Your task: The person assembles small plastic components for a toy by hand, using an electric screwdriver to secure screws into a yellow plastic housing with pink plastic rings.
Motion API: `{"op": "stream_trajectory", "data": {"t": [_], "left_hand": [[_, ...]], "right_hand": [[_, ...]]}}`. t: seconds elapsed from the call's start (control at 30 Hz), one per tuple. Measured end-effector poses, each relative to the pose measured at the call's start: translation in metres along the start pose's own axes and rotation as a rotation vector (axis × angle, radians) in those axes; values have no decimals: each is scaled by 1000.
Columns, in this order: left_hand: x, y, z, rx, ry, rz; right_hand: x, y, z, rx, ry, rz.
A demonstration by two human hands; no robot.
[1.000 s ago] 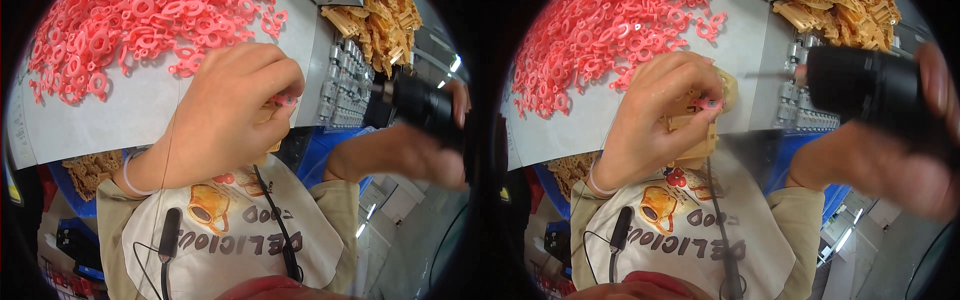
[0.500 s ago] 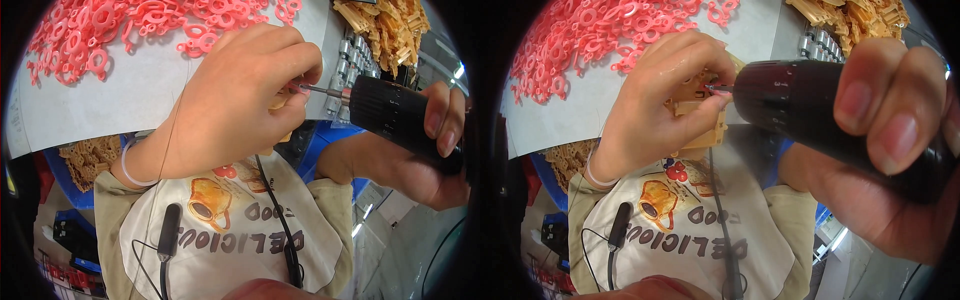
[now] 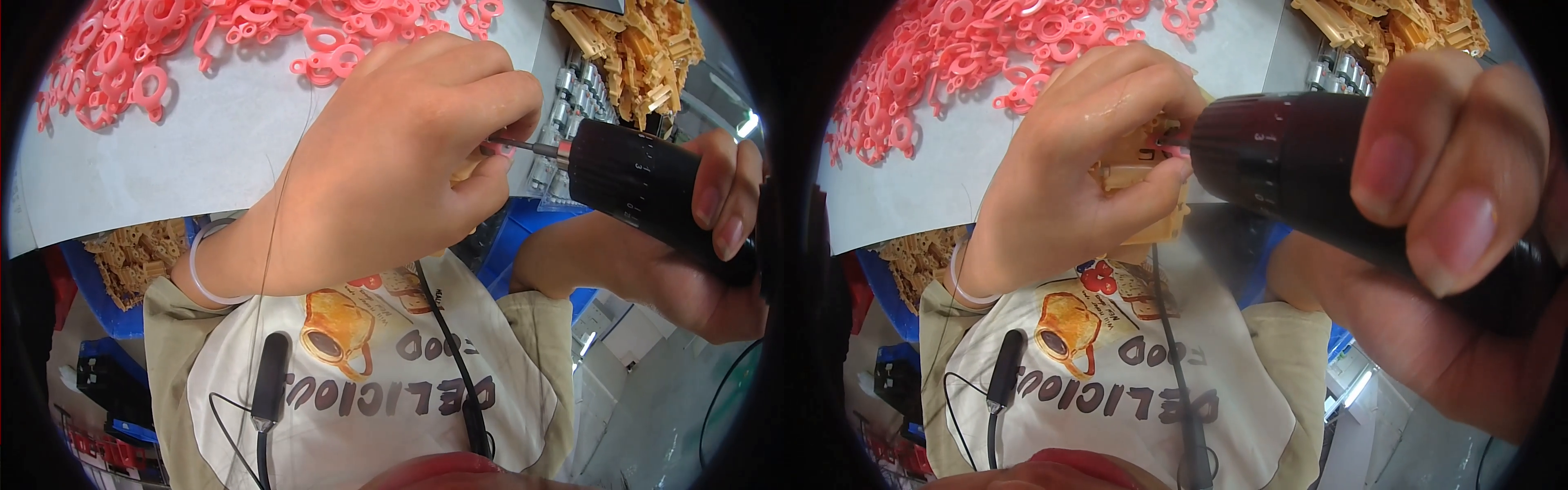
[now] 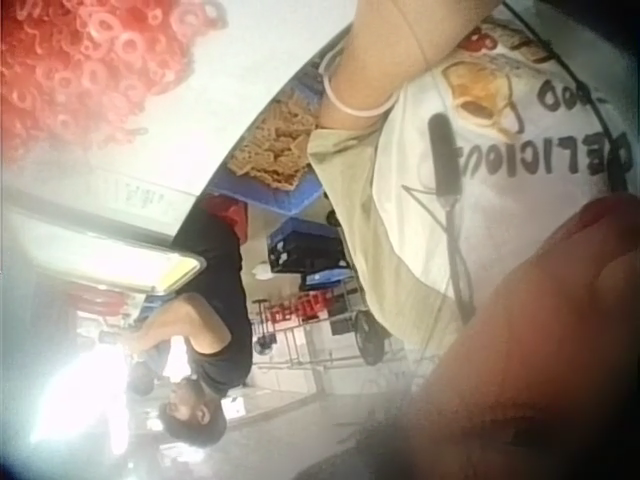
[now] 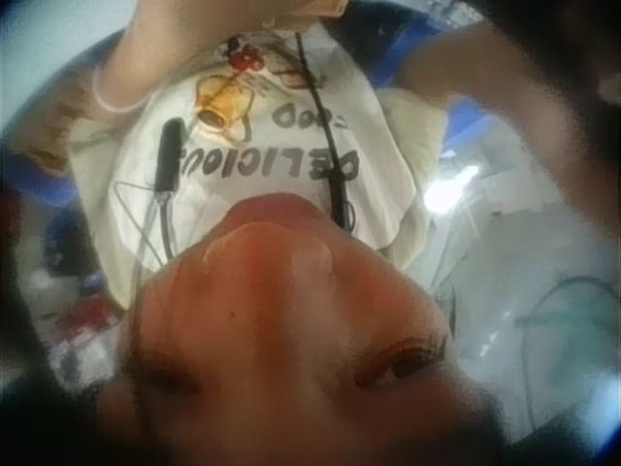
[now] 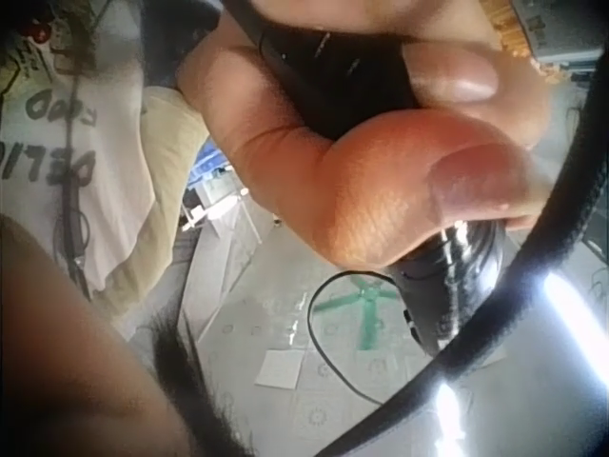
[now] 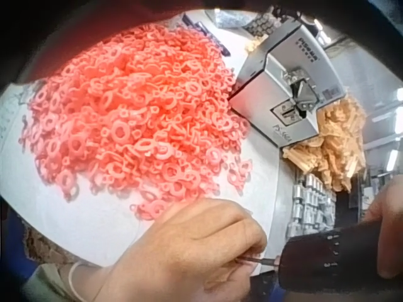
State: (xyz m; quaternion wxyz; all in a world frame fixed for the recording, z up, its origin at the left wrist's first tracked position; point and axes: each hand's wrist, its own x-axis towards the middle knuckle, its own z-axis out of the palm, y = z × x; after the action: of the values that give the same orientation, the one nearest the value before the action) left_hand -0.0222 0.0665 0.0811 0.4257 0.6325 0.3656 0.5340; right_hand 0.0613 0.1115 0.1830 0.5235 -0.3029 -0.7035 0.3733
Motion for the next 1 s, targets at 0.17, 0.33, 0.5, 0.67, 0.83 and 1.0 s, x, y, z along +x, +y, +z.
{"op": "stream_trajectory", "data": {"t": [0.17,0.33,0.5,0.67,0.83,1.0], "left_hand": [[0,-1,2,0,22,-4],[0,-2,4,-40,48,-9],[-3,-4,6,-18,94,21],[-2,-5,8,-14,91,22],[-3,-4,8,-24,98,26],[-1,-4,6,-10,116,39]], "right_hand": [[7,-10,-23,21,-60,18],[3,-13,-30,46,-130,32],[-1,-17,-36,73,-186,54],[6,-27,-51,107,-245,60],[0,-24,-49,132,-281,64],[8,-30,-68,155,-324,64]]}}
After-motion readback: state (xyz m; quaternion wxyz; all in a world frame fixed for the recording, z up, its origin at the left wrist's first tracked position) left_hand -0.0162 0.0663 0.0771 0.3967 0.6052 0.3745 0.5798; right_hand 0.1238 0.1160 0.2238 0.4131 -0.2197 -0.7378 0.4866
